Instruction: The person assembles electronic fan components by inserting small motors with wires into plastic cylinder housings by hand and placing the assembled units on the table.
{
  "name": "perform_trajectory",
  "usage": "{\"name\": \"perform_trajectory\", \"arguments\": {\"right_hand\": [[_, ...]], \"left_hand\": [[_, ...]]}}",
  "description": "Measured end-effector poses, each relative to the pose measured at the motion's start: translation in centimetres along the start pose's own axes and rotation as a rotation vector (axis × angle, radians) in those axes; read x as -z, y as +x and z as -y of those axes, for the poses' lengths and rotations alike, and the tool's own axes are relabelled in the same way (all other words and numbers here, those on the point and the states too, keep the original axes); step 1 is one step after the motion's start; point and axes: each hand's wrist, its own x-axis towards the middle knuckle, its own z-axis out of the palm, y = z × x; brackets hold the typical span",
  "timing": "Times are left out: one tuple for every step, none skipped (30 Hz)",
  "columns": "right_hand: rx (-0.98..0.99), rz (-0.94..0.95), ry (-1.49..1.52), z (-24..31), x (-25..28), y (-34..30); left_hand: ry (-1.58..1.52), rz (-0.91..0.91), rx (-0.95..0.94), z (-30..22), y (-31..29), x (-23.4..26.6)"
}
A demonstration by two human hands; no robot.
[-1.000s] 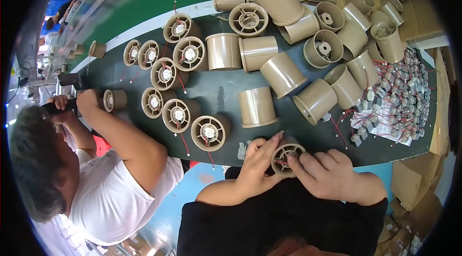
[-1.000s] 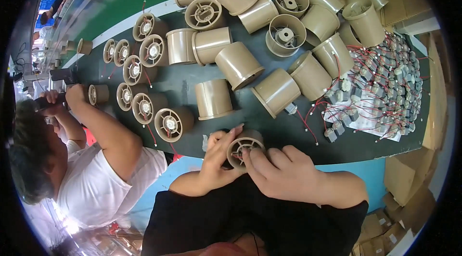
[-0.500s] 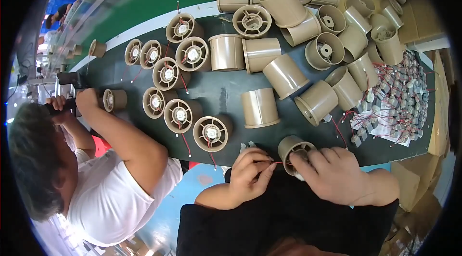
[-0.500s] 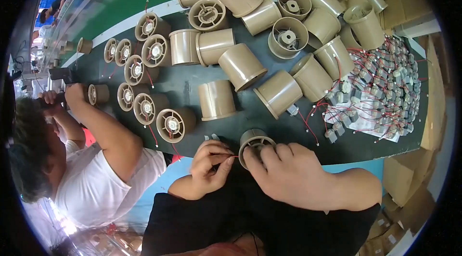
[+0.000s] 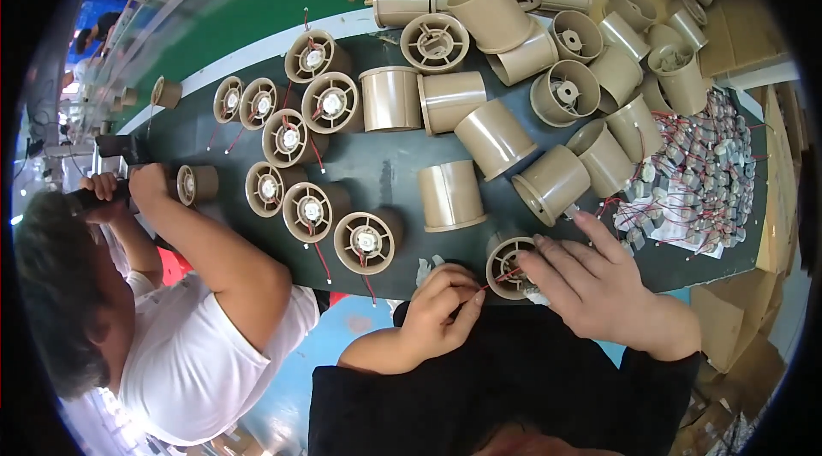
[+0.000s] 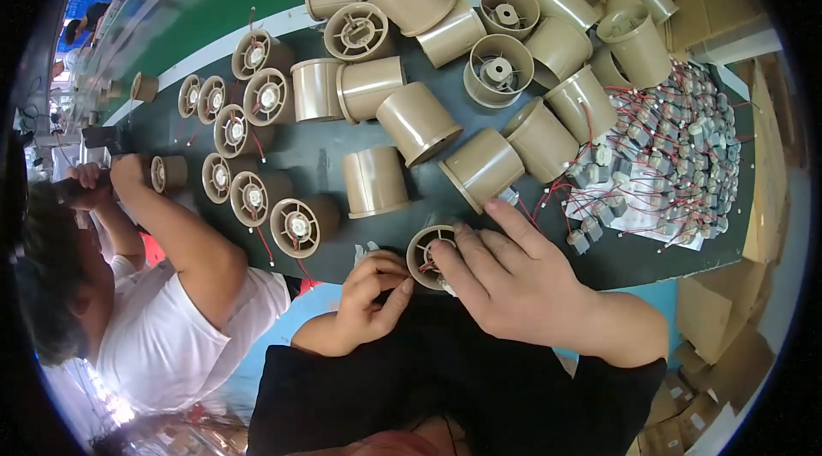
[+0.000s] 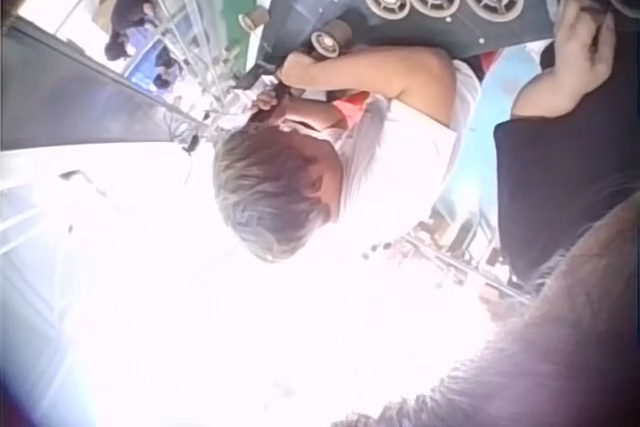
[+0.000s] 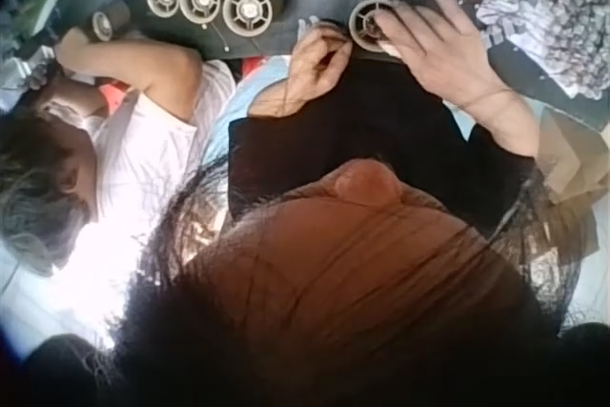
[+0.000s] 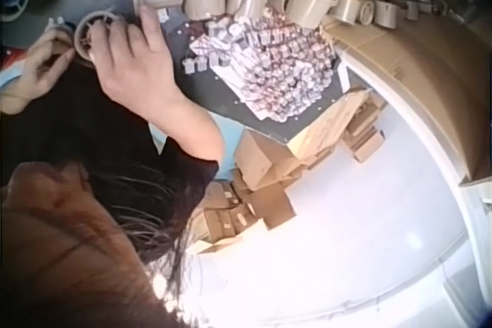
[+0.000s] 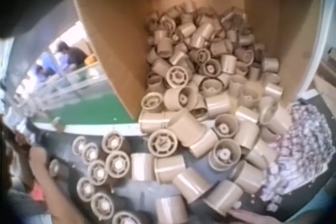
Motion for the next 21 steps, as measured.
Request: {"name": "perform_trajectory", "arguments": {"right_hand": [[0.000, -0.001, 0.002, 0.1, 0.1, 0.0], [-0.014, -0.008, -0.001, 0.2, 0.2, 0.1], [-0.031, -0.015, -0.006, 0.3, 0.3, 0.0], [-0.033, -0.015, -0.004, 0.3, 0.1, -0.1], [-0.039, -0.051, 0.135, 0.4, -0.4, -0.3], [-0.049, -0.089, 0.271, 0.6, -0.9, -0.6], [-0.056, -0.068, 0.373, 0.7, -1.6, -1.0], [-0.062, -0.071, 0.373, 0.9, -1.9, -1.2], [-0.107, -0.101, 0.361, 1.2, -2.3, -1.2], [-0.152, -0.131, 0.349, 1.4, -2.5, -1.2], [-0.154, -0.133, 0.351, 1.4, -2.7, -1.2], [-0.144, -0.127, 0.256, 1.3, -2.9, -1.0], [-0.133, -0.120, 0.160, 1.2, -3.0, -0.9], [-0.135, -0.122, 0.160, 1.4, -3.0, -0.8], [-0.093, -0.111, 0.149, 1.5, -2.9, -0.9], [-0.052, -0.101, 0.138, 1.6, -2.8, -0.9], [-0.053, -0.100, 0.135, 1.9, -2.9, -1.1], [-0.039, -0.097, 0.217, 2.2, -3.1, -1.3], [-0.026, -0.094, 0.298, 2.3, -3.3, -1.4], [-0.029, -0.095, 0.294, 2.0, -3.3, -1.8], [-0.091, -0.082, 0.378, 1.4, -3.3, -2.6]], "left_hand": [[0.030, -0.009, -0.011, 0.0, 0.1, 0.1], [0.061, -0.018, -0.022, 0.0, 0.1, 0.2], [0.061, -0.016, -0.021, 0.1, 0.1, 0.3], [0.070, -0.019, -0.026, 0.1, 0.1, 0.3], [0.080, -0.023, -0.031, 0.1, 0.1, 0.4], [0.080, -0.016, -0.032, 0.0, 0.1, 0.5], [0.093, 0.008, -0.028, -0.1, 0.1, 0.5], [0.106, 0.032, -0.024, -0.2, 0.1, 0.6], [0.109, 0.034, -0.021, -0.2, -0.1, 0.6], [0.165, 0.021, -0.014, -0.2, -0.3, 0.7], [0.220, 0.008, -0.007, -0.2, -0.4, 0.7], [0.222, 0.010, -0.007, -0.5, -0.2, 0.7], [0.278, -0.026, -0.020, -1.2, 0.1, 0.5], [0.332, -0.062, -0.034, -1.5, 0.4, 0.4], [0.369, -0.018, -0.093, -1.4, 0.7, 0.2], [0.368, -0.018, -0.095, -1.3, 1.1, 0.0], [0.376, 0.027, -0.108, -1.2, 1.5, -0.3], [0.384, 0.072, -0.123, -1.1, 1.8, -0.6], [0.320, 0.050, -0.122, -0.8, 1.7, -1.0], [0.317, 0.052, -0.126, -0.9, 1.7, -1.0], [0.346, -0.009, -0.097, -1.1, 1.6, -0.7]]}}
